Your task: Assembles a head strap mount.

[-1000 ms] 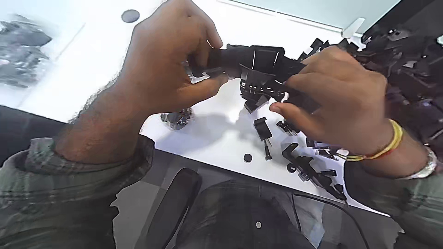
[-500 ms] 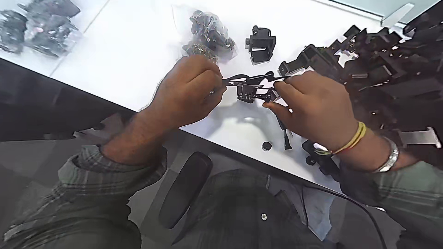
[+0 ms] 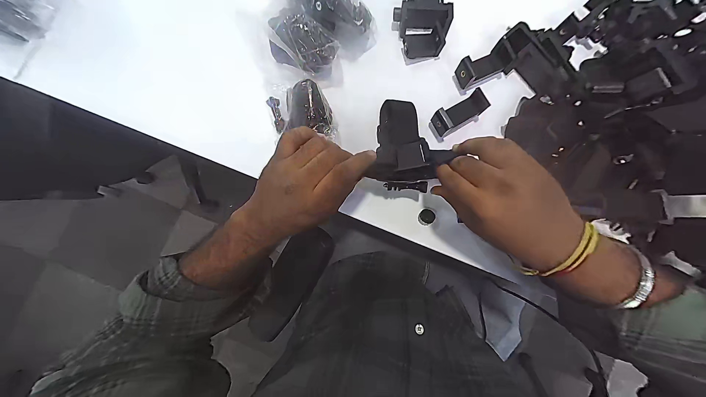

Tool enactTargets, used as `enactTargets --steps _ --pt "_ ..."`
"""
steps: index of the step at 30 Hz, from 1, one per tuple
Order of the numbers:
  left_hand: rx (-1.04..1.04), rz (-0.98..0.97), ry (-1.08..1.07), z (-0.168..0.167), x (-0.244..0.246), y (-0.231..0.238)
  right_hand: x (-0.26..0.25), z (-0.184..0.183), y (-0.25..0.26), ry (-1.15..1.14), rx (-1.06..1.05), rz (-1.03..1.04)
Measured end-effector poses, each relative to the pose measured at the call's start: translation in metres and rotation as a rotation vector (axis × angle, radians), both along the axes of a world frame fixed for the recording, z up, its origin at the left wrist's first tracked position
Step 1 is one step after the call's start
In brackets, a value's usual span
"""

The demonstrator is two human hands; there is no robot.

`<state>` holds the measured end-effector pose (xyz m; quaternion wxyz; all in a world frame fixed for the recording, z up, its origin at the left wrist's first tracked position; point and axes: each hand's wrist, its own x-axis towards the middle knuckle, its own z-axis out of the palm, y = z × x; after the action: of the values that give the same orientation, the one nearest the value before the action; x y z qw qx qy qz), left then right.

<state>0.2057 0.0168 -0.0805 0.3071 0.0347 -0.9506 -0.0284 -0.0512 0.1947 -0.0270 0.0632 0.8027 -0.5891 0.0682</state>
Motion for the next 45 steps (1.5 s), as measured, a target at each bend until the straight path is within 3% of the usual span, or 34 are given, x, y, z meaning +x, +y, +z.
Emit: enactTargets --steps 4,9,16,23,28,45 --pt "0.024 0.019 -0.152 -0.008 0.013 0.01 0.001 -0.002 0.011 0.108 -0.024 0.175" --pt "0.066 0.049 -0.138 -0.013 0.023 0.012 -0.002 -0.005 0.02 0.148 -0.101 0.365" --pt "0.15 0.035 -0.205 -0.016 0.031 0.008 0.004 -0.005 0.018 -0.136 -0.202 0.253" --pt "0.29 0.103 -0.252 -0.014 0.029 0.011 0.018 -0.013 0.002 -0.126 0.129 -0.014" --pt "0.401 0.124 -0.281 -0.014 0.022 0.011 0.021 -0.012 -0.001 -0.124 0.178 -0.08" --pt "0.632 0.216 0.061 -0.032 0.021 0.027 0.033 -0.016 -0.012 -0.216 0.199 -0.085"
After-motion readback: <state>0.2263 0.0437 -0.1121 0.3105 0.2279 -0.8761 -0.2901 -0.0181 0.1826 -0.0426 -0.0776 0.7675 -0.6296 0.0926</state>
